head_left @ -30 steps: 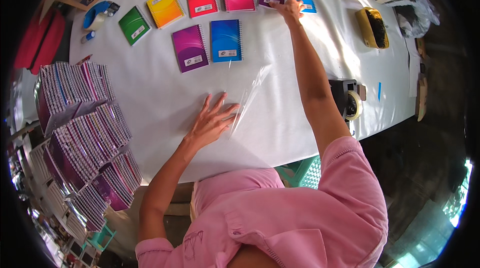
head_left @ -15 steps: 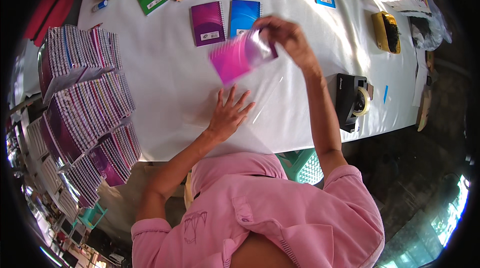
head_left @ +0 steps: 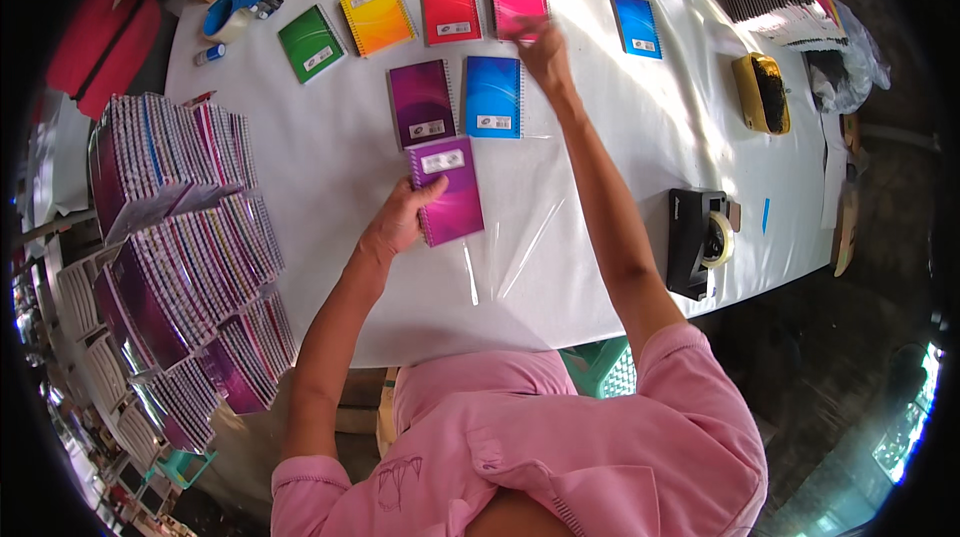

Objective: The person gathers small spiral-bound notebooks of various colors from a table and places them into clear plastic bags. They then use a tape dispenser to seal the bags, repeating this process for multiple sets of notebooks.

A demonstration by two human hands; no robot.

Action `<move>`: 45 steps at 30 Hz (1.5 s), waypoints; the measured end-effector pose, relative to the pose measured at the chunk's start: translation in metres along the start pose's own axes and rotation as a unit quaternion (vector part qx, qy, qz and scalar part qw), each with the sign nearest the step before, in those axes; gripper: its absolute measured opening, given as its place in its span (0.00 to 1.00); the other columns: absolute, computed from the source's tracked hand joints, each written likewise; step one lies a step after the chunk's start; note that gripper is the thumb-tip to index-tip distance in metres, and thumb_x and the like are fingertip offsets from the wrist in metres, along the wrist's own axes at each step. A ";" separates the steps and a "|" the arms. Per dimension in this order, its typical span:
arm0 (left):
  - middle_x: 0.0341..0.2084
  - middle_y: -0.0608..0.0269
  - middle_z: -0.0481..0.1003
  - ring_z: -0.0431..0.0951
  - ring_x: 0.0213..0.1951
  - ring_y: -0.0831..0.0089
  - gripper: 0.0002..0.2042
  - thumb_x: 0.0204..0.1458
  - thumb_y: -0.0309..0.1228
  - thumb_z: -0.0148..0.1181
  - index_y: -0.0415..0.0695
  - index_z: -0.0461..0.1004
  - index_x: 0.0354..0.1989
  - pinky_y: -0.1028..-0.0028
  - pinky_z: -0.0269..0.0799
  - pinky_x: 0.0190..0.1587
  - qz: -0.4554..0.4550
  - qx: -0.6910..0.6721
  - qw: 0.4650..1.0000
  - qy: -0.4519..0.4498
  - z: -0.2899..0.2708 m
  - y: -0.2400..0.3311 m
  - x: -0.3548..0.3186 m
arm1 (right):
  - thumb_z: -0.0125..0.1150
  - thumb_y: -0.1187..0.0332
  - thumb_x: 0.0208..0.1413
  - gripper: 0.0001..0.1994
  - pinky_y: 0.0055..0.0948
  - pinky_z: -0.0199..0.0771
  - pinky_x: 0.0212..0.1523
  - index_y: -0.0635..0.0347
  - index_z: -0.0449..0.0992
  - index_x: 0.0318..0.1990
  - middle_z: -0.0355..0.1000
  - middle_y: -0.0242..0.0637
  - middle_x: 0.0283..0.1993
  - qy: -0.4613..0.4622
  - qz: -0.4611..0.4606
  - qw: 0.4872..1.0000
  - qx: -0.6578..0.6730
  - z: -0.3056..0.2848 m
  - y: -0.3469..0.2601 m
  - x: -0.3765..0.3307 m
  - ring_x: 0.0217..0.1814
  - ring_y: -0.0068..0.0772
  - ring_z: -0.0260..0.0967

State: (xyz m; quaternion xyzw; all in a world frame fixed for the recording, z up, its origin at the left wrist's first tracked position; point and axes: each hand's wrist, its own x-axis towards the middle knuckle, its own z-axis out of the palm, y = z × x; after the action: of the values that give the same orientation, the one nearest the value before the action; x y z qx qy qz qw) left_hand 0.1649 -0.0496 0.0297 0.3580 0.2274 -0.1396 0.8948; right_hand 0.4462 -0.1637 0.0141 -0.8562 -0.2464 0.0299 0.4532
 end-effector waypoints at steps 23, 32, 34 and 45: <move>0.52 0.57 0.70 0.72 0.53 0.65 0.35 0.51 0.50 0.58 0.41 0.58 0.62 0.63 0.70 0.54 0.080 -0.090 0.979 -0.163 -0.048 0.038 0.050 | 0.66 0.69 0.44 0.10 0.33 0.69 0.52 0.57 0.80 0.36 0.74 0.38 0.40 -0.372 -0.193 0.874 0.246 0.030 -0.079 0.012 0.45 0.37 0.71; 0.43 0.61 0.75 0.77 0.42 0.72 0.19 0.53 0.34 0.57 0.39 0.69 0.51 0.72 0.73 0.46 0.047 -0.083 0.993 0.066 -0.050 0.034 0.018 | 0.78 0.62 0.29 0.28 0.52 0.55 0.52 0.54 0.72 0.42 0.64 0.38 0.51 -0.074 -0.054 0.962 -0.256 0.000 -0.011 -0.034 0.59 0.43 0.56; 0.39 0.65 0.75 0.77 0.37 0.78 0.19 0.52 0.37 0.59 0.40 0.71 0.49 0.76 0.73 0.41 0.052 0.023 0.991 0.120 -0.045 0.034 0.010 | 0.77 0.63 0.31 0.24 0.44 0.65 0.49 0.58 0.74 0.38 0.69 0.38 0.46 -0.143 -0.073 0.973 -0.165 -0.017 -0.024 -0.055 0.50 0.43 0.66; 0.37 0.65 0.76 0.76 0.38 0.78 0.18 0.54 0.39 0.59 0.39 0.72 0.47 0.75 0.73 0.42 0.028 0.059 0.997 0.049 -0.055 0.007 0.005 | 0.73 0.69 0.36 0.24 0.38 0.60 0.57 0.52 0.74 0.45 0.67 0.34 0.52 -0.386 -0.138 0.868 -0.280 -0.037 -0.054 -0.199 0.57 0.39 0.61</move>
State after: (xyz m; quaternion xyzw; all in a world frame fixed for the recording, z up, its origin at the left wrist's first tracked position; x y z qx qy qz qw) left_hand 0.1549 -0.0059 -0.0039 0.4230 0.2524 -0.1096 0.8633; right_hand 0.2605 -0.2555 0.0443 -0.8246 -0.5152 0.2251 0.0629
